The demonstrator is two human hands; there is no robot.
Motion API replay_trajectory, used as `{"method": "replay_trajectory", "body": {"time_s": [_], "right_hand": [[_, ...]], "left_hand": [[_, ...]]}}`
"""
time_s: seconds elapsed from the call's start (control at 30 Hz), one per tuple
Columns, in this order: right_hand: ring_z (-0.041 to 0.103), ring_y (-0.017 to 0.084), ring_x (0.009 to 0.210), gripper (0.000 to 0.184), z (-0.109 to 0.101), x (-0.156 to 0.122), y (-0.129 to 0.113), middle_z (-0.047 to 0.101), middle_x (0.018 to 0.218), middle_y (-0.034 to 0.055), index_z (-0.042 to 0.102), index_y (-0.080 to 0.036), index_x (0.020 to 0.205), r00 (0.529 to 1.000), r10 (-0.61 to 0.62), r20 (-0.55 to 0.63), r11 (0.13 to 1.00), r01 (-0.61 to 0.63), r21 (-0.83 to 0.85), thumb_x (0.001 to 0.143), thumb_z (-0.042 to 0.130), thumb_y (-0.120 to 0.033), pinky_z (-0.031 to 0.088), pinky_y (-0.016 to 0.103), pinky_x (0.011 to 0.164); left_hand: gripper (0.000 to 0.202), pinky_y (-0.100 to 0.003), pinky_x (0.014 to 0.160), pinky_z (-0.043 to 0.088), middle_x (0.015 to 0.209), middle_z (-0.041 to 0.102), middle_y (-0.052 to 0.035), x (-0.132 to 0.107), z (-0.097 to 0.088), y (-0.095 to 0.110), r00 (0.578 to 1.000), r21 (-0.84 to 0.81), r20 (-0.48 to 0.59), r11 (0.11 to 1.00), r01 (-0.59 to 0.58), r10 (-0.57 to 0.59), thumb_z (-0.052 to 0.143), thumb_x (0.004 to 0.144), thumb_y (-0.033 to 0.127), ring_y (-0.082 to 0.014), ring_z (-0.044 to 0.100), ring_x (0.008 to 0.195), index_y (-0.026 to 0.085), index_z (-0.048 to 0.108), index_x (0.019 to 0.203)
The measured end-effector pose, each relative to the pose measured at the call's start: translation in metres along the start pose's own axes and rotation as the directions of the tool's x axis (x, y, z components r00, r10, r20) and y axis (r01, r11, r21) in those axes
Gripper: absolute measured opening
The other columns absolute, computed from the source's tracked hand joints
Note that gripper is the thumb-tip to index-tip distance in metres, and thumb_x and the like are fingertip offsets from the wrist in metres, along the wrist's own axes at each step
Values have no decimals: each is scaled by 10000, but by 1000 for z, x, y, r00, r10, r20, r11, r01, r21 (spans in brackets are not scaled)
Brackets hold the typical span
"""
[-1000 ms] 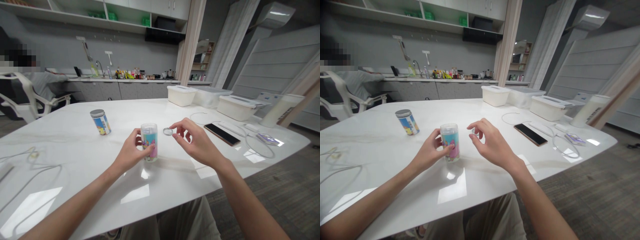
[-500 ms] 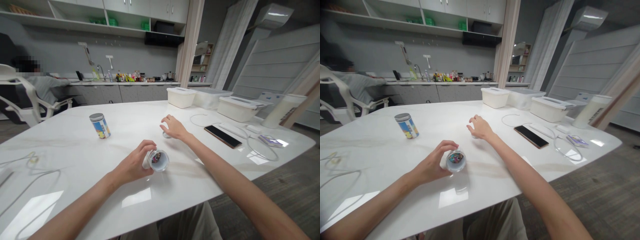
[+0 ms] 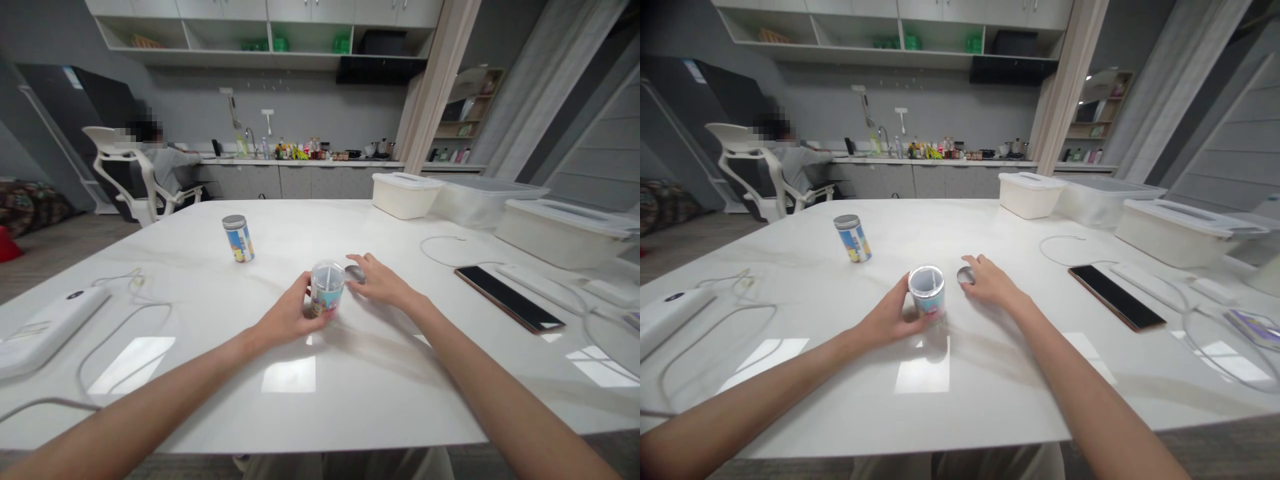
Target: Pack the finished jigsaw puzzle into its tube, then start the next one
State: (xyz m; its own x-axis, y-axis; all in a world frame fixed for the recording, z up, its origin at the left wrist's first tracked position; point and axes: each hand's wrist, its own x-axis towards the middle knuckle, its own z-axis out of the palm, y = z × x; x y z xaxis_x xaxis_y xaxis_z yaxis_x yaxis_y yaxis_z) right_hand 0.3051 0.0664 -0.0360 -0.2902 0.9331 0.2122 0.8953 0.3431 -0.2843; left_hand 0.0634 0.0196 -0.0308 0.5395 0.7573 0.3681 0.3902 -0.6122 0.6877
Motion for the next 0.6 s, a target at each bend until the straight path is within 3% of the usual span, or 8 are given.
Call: {"method": "replay_trajectory", "body": {"time_s": [0.13,0.2,0.3,0.37,0.47,0.6], "right_hand": [[602,200,873,378,-7,1,-10,515,1046,84,576,-211,1234,991,100,-93,983,-84,163,903,471,-362,455,348,867],[605,193,843,332,-12,2,-11,503,1004,68,615,-216,1149,971,163,-176,964,-119,236,912,437,-366,466,350,857],[598,195,793,342,-17,2,-10,492,1001,61,599,-231,1157,934,219,-284,949,-137,282,910,422,-390,484,370,804],[592,203,797,356,-19,2,-8,493,1010,68,590,-226,1165,916,229,-328,950,-137,282,912,411,-400,484,381,795],[588,215,829,365,-19,2,-7,496,1021,77,590,-220,1165,912,233,-339,952,-142,272,911,405,-406,480,381,798],[581,216,842,392,-19,1,-9,484,1025,73,581,-224,1202,919,232,-320,947,-138,290,914,397,-416,476,385,813]], "left_hand": [[417,-362,843,495,1047,618,-70,11,1,-8,983,-145,-25,974,177,-182,648,772,379,-218,593,962,192,474,1102],[376,-365,824,500,1010,627,-69,20,1,-11,964,-184,-91,956,229,-248,626,783,397,-213,603,934,180,490,1058],[382,-354,828,495,1033,623,-66,34,1,-13,951,-135,-222,972,191,-217,661,754,398,-201,598,927,180,502,1024],[374,-338,795,501,998,627,-54,39,2,-12,950,-112,-238,977,179,-201,674,742,393,-192,600,893,182,503,1000],[367,-334,808,499,962,622,-38,41,7,-11,939,-102,-292,982,159,-183,673,744,400,-182,603,878,184,499,984],[380,-342,860,482,1006,622,-35,35,11,-9,948,-107,-281,987,121,-147,686,738,387,-185,604,920,191,505,1008]]}}
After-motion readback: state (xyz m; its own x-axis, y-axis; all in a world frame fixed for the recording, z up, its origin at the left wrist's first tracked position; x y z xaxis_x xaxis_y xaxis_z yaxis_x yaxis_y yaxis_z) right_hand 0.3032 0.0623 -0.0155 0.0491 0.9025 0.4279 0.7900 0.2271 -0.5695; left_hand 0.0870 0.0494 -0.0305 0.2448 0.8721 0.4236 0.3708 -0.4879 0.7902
